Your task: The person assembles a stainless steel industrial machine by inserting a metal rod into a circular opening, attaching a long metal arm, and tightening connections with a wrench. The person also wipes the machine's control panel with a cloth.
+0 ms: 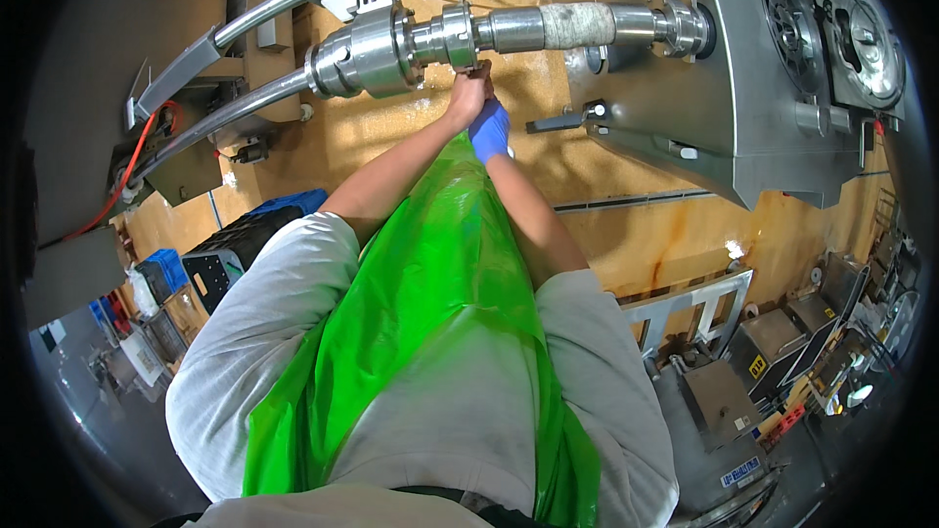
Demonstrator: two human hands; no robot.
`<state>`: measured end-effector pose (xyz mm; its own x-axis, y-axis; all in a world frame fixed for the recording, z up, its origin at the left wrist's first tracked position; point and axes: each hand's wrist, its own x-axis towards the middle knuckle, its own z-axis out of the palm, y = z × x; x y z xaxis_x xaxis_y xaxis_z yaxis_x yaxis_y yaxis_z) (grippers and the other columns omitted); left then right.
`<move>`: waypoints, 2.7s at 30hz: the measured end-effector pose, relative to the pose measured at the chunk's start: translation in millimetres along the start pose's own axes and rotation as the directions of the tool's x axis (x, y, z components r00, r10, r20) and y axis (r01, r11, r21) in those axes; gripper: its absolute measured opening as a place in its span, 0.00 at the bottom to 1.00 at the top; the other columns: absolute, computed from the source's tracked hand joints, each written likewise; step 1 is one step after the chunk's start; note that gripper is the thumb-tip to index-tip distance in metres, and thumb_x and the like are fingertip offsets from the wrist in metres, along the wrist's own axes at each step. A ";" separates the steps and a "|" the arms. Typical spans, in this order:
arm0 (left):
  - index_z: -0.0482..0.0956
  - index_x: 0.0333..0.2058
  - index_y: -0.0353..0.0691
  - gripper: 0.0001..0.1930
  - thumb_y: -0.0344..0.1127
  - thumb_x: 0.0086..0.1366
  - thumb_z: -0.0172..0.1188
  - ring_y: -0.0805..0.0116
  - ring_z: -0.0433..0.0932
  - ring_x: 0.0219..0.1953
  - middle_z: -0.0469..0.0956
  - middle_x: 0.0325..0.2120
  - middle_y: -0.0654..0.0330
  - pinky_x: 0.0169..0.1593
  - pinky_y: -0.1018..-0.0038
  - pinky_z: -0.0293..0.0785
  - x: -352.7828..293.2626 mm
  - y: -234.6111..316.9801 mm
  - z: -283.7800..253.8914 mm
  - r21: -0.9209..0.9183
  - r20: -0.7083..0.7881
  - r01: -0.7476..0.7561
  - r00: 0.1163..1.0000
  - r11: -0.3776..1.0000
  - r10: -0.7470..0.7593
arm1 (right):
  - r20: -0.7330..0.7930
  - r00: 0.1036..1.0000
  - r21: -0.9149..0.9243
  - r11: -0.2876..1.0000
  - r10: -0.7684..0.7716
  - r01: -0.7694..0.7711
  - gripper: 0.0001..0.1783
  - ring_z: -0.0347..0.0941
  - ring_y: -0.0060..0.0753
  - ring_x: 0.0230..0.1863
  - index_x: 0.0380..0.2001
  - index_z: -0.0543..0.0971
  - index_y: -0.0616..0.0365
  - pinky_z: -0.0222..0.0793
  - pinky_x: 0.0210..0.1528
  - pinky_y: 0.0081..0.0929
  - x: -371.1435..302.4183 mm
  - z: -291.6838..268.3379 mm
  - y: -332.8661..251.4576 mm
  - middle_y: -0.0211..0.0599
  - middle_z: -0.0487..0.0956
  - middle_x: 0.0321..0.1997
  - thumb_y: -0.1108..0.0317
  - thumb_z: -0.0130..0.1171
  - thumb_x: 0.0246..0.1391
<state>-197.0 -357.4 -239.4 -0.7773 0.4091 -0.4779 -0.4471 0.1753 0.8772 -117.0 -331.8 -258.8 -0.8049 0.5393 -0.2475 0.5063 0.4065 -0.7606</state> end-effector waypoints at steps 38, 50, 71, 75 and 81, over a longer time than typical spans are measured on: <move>0.73 0.51 0.47 0.32 0.56 0.52 0.69 0.62 0.75 0.50 0.76 0.43 0.59 0.52 0.63 0.70 -113.8 213.1 -384.8 0.858 0.487 -0.491 0.678 -0.153 0.550 | 0.041 0.993 -0.072 0.991 0.115 -0.112 0.15 0.74 0.48 0.25 0.42 0.75 0.59 0.65 0.28 0.39 -253.7 -50.8 -223.5 0.51 0.74 0.22 0.59 0.50 0.64; 0.79 0.36 0.46 0.26 0.59 0.47 0.70 0.53 0.81 0.37 0.82 0.31 0.56 0.37 0.60 0.74 -126.4 200.8 -604.7 0.969 0.230 -0.246 0.935 0.027 0.269 | -0.134 0.960 -0.290 0.917 0.244 -0.273 0.16 0.75 0.61 0.33 0.45 0.74 0.56 0.67 0.35 0.49 -260.5 6.8 -278.8 0.56 0.77 0.27 0.56 0.46 0.65; 0.79 0.34 0.46 0.15 0.47 0.50 0.64 0.51 0.81 0.34 0.82 0.29 0.53 0.37 0.59 0.76 -121.6 196.3 -617.5 0.969 0.247 -0.239 0.917 -0.067 0.314 | -0.159 0.946 -0.364 0.874 0.282 -0.322 0.16 0.74 0.66 0.36 0.50 0.68 0.51 0.67 0.37 0.55 -244.3 51.2 -236.5 0.59 0.79 0.33 0.56 0.42 0.66; 0.79 0.34 0.45 0.15 0.46 0.50 0.65 0.52 0.81 0.33 0.82 0.29 0.53 0.37 0.60 0.76 -121.3 197.1 -614.5 0.973 0.230 -0.217 0.922 -0.077 0.310 | -0.127 0.943 -0.330 0.883 0.308 -0.333 0.15 0.74 0.66 0.36 0.51 0.67 0.51 0.67 0.37 0.55 -232.8 67.3 -221.3 0.59 0.78 0.31 0.57 0.41 0.67; 0.79 0.34 0.46 0.16 0.47 0.48 0.66 0.53 0.81 0.33 0.82 0.29 0.56 0.36 0.61 0.76 -122.6 193.7 -615.3 0.975 0.221 -0.209 0.915 -0.073 0.339 | -0.032 0.978 -0.328 0.923 0.205 -0.203 0.13 0.74 0.66 0.33 0.49 0.66 0.52 0.67 0.34 0.55 -229.1 58.6 -200.8 0.58 0.78 0.30 0.60 0.42 0.66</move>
<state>-460.7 -924.6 -39.6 -0.7645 0.6314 -0.1297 0.6265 0.7752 0.0809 -52.3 -580.2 -84.6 -0.6741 0.6341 -0.3788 0.7323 0.5072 -0.4544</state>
